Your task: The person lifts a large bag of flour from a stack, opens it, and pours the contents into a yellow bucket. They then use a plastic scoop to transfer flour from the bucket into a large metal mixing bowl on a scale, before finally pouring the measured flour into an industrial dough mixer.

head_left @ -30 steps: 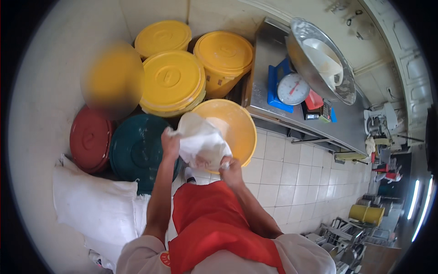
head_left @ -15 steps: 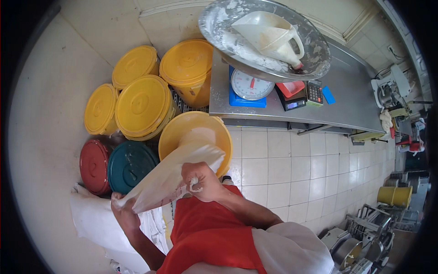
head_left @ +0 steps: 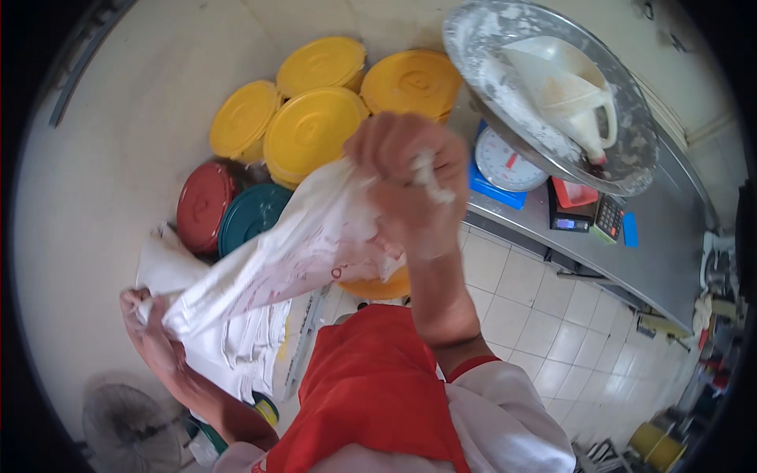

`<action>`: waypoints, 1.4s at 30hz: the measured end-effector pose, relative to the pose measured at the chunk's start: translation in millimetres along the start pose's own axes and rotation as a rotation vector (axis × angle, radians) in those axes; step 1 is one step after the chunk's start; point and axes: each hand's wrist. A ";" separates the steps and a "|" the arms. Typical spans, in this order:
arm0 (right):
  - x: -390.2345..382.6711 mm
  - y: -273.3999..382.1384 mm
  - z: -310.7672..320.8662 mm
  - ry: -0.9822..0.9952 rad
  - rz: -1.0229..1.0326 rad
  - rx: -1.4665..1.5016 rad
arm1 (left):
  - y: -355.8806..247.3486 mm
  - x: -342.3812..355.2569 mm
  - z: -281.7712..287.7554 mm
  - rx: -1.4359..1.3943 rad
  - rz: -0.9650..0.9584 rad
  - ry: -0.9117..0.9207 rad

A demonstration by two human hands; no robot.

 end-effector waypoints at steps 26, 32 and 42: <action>-110.7 58.0 -74.4 -0.516 0.016 -0.722 | 61.1 91.2 141.0 0.444 -0.390 0.382; -113.3 61.9 -81.1 -0.515 0.031 -0.556 | 7.7 46.9 94.9 0.471 -0.966 0.487; -162.3 110.3 -13.8 -0.653 -0.114 -0.599 | 9.8 2.6 -1.9 0.528 -0.860 0.825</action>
Point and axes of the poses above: each hand's wrist, its own x-axis towards the middle knuckle, its own z-axis out of the back of the hand, y = z × x, and after that the axes turned 9 degrees about -x, right-handed
